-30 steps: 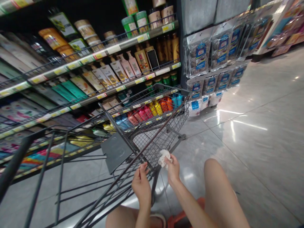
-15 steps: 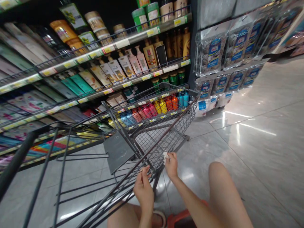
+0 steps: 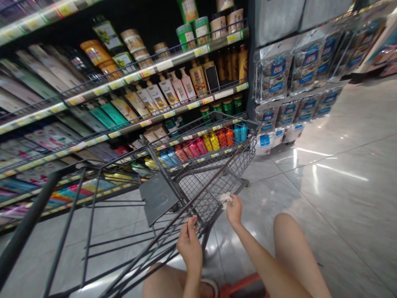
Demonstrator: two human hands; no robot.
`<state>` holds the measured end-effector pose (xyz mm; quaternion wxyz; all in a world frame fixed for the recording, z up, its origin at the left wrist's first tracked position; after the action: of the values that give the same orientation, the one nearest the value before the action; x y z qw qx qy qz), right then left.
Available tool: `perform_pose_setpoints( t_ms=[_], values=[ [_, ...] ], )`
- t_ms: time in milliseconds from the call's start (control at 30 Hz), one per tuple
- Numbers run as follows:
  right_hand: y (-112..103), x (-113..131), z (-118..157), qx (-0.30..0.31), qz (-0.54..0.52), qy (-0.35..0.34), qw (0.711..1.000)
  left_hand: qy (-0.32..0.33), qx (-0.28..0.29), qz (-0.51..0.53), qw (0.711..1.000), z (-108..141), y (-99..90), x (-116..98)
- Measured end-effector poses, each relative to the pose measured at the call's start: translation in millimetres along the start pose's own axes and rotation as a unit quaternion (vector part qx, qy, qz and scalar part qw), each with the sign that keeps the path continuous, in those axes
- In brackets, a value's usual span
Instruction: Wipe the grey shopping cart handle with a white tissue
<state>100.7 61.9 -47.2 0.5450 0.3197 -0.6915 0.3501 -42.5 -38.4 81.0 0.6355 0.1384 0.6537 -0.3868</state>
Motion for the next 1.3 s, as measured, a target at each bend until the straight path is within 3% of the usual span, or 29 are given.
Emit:
perform_pose_setpoints(
  t_ms=[233, 600, 800, 1133, 1300],
  values=[
    [25.6, 11.4, -4.6, -0.049, -0.025, 0.046, 0.997, 0.011, -0.003, -0.007, 1.000, -0.4, 1.2, -0.2],
    [27.6, 20.9, 13.1, -0.077, -0.065, 0.076, 0.992, 0.018, 0.001, -0.013, 1.000, -0.2, 0.8, 1.0],
    [21.7, 39.0, 22.2, -0.043, -0.101, 0.052, 0.993, 0.023, 0.001, -0.016, 1.000, 0.0, 0.7, -0.5],
    [18.9, 72.2, 26.1, -0.006, -0.219, 0.152, 0.964, 0.022, 0.003, -0.010, 1.000, -1.4, 0.4, 1.0],
    [13.2, 71.8, 30.9, -0.014, -0.208, 0.091, 0.974, 0.011, 0.000, -0.014, 1.000, 1.1, -1.0, -0.9]
  ],
)
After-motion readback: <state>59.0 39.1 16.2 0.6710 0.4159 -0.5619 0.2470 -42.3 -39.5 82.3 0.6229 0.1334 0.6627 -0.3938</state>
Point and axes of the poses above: each hand's wrist, its own z-axis away from the middle knuckle, its own y-axis out of the palm, x = y × z, the point moved 2 cm from there along -z, towards the middle knuckle, and after that the axes turned 11 degrees about -y, right-handed, at the moved point
